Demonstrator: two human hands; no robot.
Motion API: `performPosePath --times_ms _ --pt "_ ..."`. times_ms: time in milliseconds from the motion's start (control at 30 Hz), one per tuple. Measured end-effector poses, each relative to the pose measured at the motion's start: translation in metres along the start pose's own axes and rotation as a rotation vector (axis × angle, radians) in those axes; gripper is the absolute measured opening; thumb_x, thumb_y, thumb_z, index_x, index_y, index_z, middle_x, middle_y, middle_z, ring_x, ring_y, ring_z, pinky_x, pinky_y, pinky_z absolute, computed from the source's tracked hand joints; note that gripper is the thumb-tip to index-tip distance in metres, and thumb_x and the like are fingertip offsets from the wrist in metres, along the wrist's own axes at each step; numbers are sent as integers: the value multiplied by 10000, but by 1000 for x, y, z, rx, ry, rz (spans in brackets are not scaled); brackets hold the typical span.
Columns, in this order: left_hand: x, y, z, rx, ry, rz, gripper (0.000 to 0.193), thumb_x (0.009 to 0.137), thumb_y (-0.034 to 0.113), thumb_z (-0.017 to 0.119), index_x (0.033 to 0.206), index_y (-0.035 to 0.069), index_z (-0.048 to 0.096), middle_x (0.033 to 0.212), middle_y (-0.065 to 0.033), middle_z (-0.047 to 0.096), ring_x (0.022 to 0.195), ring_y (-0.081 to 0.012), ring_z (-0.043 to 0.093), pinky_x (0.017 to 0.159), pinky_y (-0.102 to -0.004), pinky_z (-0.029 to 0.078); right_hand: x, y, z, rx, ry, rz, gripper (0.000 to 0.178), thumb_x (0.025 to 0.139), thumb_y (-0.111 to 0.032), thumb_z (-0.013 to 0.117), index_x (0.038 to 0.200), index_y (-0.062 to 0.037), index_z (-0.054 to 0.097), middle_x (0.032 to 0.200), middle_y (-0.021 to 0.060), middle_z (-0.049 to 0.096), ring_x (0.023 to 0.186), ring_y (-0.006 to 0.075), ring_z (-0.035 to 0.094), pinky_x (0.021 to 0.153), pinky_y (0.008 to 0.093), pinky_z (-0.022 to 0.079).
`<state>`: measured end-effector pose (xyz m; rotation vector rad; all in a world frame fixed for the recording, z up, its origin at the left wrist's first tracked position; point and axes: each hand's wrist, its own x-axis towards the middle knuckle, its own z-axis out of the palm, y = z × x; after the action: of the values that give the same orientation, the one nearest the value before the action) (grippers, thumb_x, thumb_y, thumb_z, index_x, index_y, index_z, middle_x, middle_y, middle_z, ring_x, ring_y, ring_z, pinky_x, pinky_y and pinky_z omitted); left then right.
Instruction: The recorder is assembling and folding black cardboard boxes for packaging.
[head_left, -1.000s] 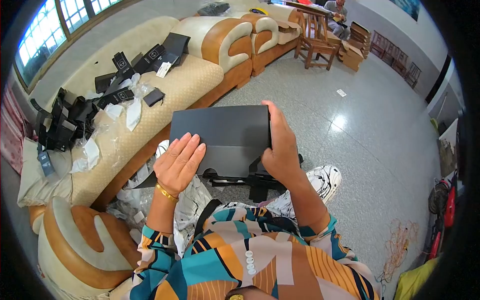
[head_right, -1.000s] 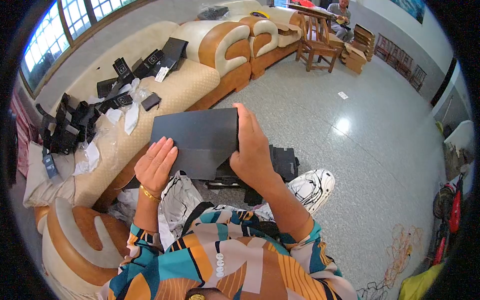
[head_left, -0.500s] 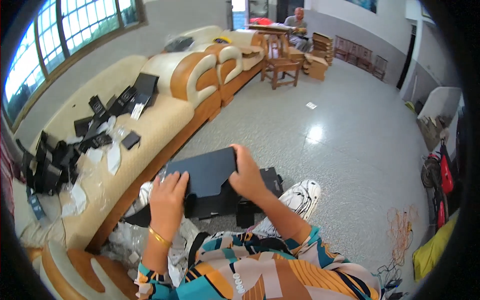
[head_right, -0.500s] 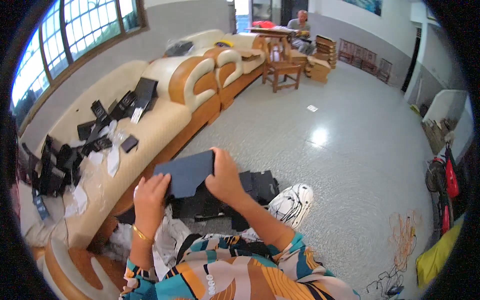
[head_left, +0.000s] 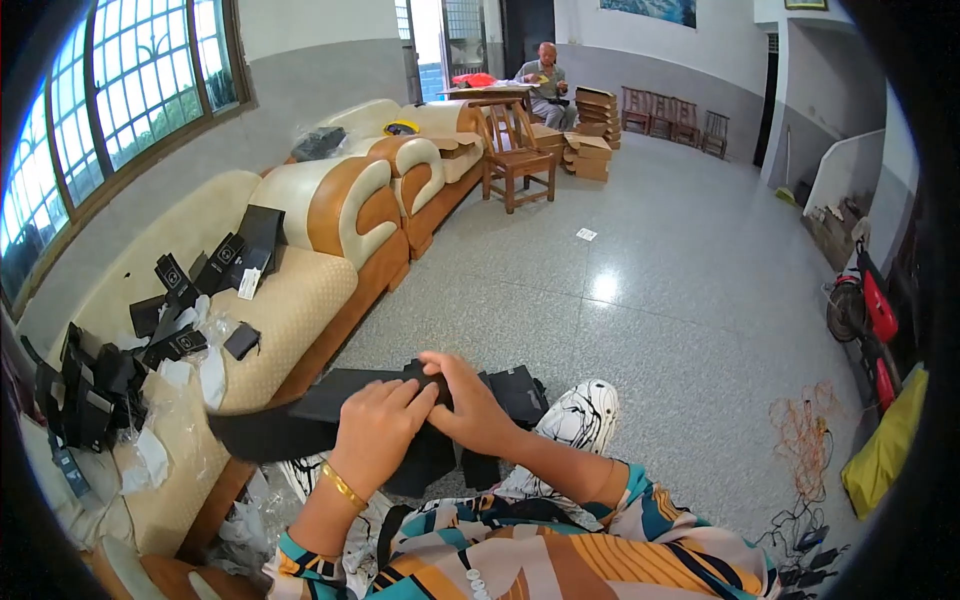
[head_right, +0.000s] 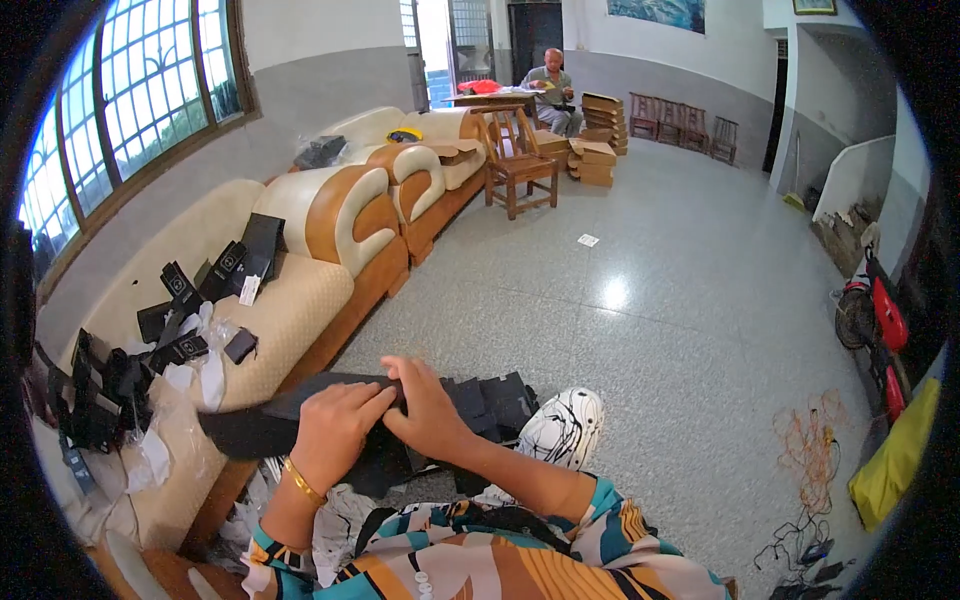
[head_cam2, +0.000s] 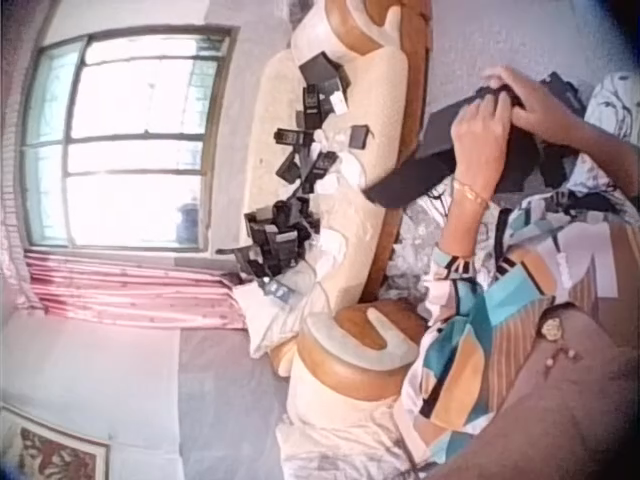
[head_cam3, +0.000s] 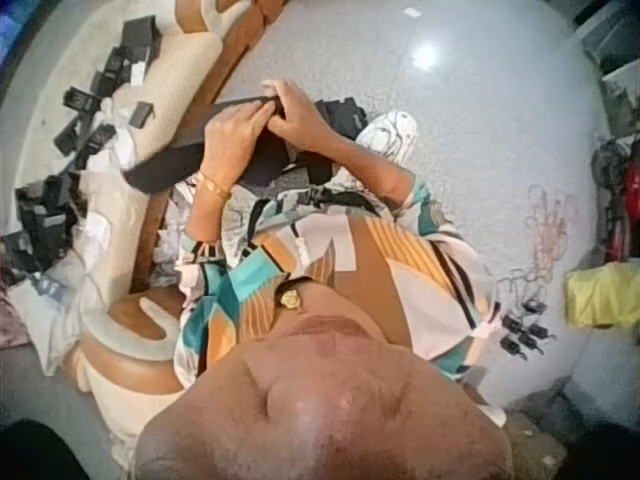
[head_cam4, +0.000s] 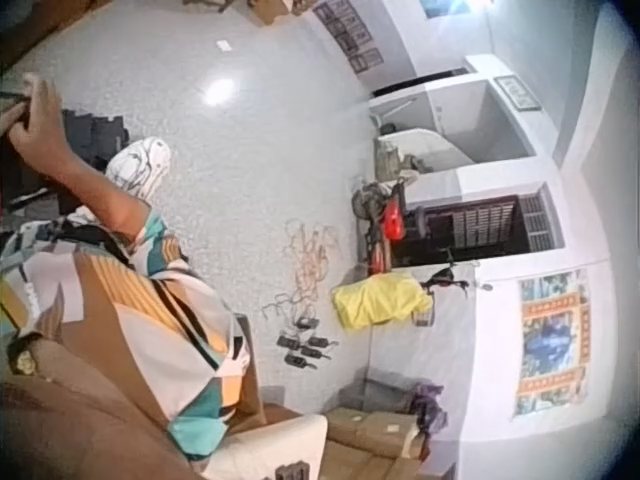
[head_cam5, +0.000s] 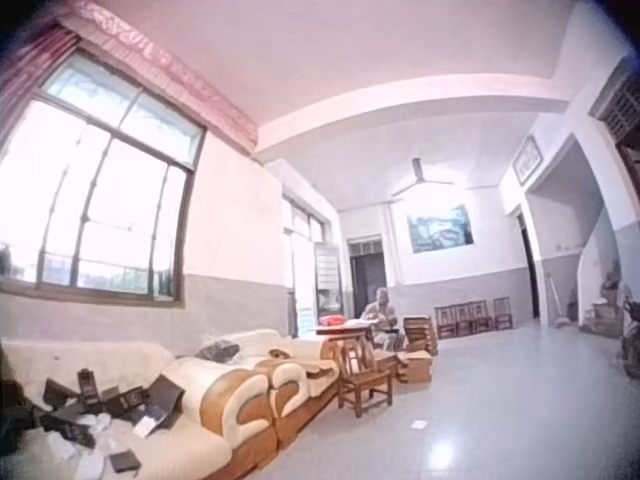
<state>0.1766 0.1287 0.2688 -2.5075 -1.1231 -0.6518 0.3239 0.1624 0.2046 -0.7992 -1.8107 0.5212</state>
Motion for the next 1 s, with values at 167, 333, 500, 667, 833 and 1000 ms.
performPosePath --times_ms 167,333,500,667,833,1000 --pt "16 18 -4 29 214 129 249 668 86 578 915 64 584 957 -97 557 903 -257 546 777 -415 430 -26 56 28 974 -56 836 360 702 -119 541 1049 -27 505 974 113 513 983 243 463 862 338 363" --pt "-33 40 14 -359 -186 197 445 665 294 683 1056 117 565 919 -60 577 866 -234 544 803 -346 422 -60 87 20 1010 -123 1344 207 706 -222 539 858 -82 552 926 96 557 795 244 526 724 431 415" --pt "-49 32 34 -116 -323 260 583 672 371 676 1172 127 501 810 -44 591 887 -223 540 927 -425 342 -59 65 1 1036 -153 1476 205 703 -240 543 841 -89 552 834 100 548 731 260 523 695 475 410" --pt "-43 30 29 -103 -185 318 236 654 350 689 676 134 597 567 1 499 670 -165 491 895 -408 366 -69 55 -6 1168 -325 1543 234 733 -249 560 872 -61 562 882 128 564 879 270 514 812 445 399" --pt "-44 27 27 -352 -9 357 339 655 244 696 437 119 468 456 8 425 516 -152 430 704 -293 398 -70 28 -10 699 -341 1118 324 772 -230 560 1030 -34 550 1053 118 553 953 258 525 821 379 415" --pt "-43 26 23 -555 -56 160 295 657 184 697 463 91 495 450 -9 449 488 -170 426 592 -288 370 -50 -22 -46 98 -86 169 335 766 -168 550 1082 -61 513 1044 144 532 972 267 513 842 377 402"
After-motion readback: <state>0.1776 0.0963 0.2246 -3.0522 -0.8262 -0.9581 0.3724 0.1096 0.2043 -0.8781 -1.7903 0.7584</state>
